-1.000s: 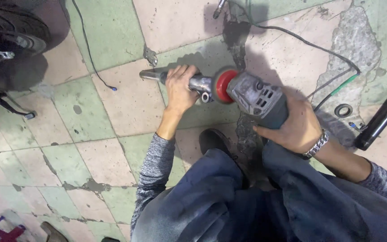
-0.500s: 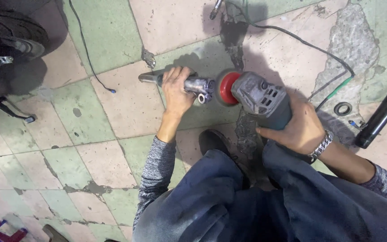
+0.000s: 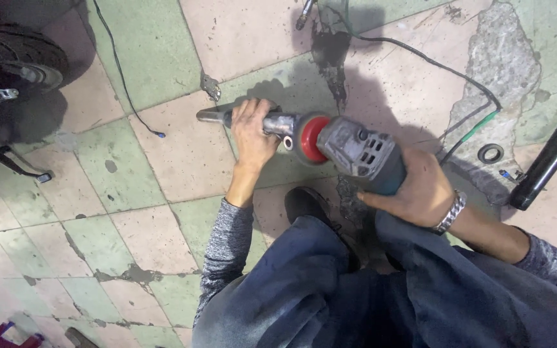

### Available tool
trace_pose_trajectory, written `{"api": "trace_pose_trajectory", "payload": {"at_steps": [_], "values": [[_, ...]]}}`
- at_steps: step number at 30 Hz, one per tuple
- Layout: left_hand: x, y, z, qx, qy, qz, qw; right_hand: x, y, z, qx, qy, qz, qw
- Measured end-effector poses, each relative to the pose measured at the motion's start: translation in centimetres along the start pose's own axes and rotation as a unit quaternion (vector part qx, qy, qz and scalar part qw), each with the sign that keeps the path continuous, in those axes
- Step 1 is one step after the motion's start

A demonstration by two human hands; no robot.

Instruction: Grinding a metal motorcycle fork using a handheld angle grinder while sitting on the floor

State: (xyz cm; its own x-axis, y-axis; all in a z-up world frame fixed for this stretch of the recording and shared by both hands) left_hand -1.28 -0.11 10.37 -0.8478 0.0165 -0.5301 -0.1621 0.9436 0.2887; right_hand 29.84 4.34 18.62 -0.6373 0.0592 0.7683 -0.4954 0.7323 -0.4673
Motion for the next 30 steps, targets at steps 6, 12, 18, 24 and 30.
{"api": "trace_pose_trajectory", "payload": {"at_steps": [6, 12, 18, 24, 30], "values": [[2.9, -3.2, 2.6, 0.011, 0.013, 0.012, 1.0, 1.5, 1.1, -2.0, -0.015, -0.019, -0.021, 0.999], [0.5, -0.6, -0.3, 0.007, 0.005, -0.007, 1.0, -2.0, 0.5, -0.4, 0.017, -0.006, -0.013, 1.0], [-1.5, 0.0, -1.4, 0.021, 0.001, -0.016, 1.0, -0.4, 0.5, -1.3, 0.014, -0.024, -0.015, 1.0], [-2.2, 0.5, -2.0, 0.005, -0.007, -0.023, 1.0, -0.9, 0.3, -0.8, 0.014, -0.015, -0.015, 1.0], [-1.8, -0.6, -1.3, 0.025, 0.007, -0.015, 1.0, 0.1, 0.6, -1.5, 0.01, -0.055, -0.003, 0.998]]}}
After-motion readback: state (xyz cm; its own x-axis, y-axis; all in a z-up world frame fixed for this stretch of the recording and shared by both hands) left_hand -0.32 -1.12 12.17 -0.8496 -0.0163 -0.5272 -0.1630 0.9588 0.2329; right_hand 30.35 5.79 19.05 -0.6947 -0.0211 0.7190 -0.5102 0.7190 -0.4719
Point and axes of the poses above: each hand's wrist, its own y-axis towards the middle knuckle, its own z-axis out of the palm, x = y × z, the point moved 1 cm from there along y, towards the middle knuckle, and after that the axes turned 1 degree about z, right-handed, at the moved point
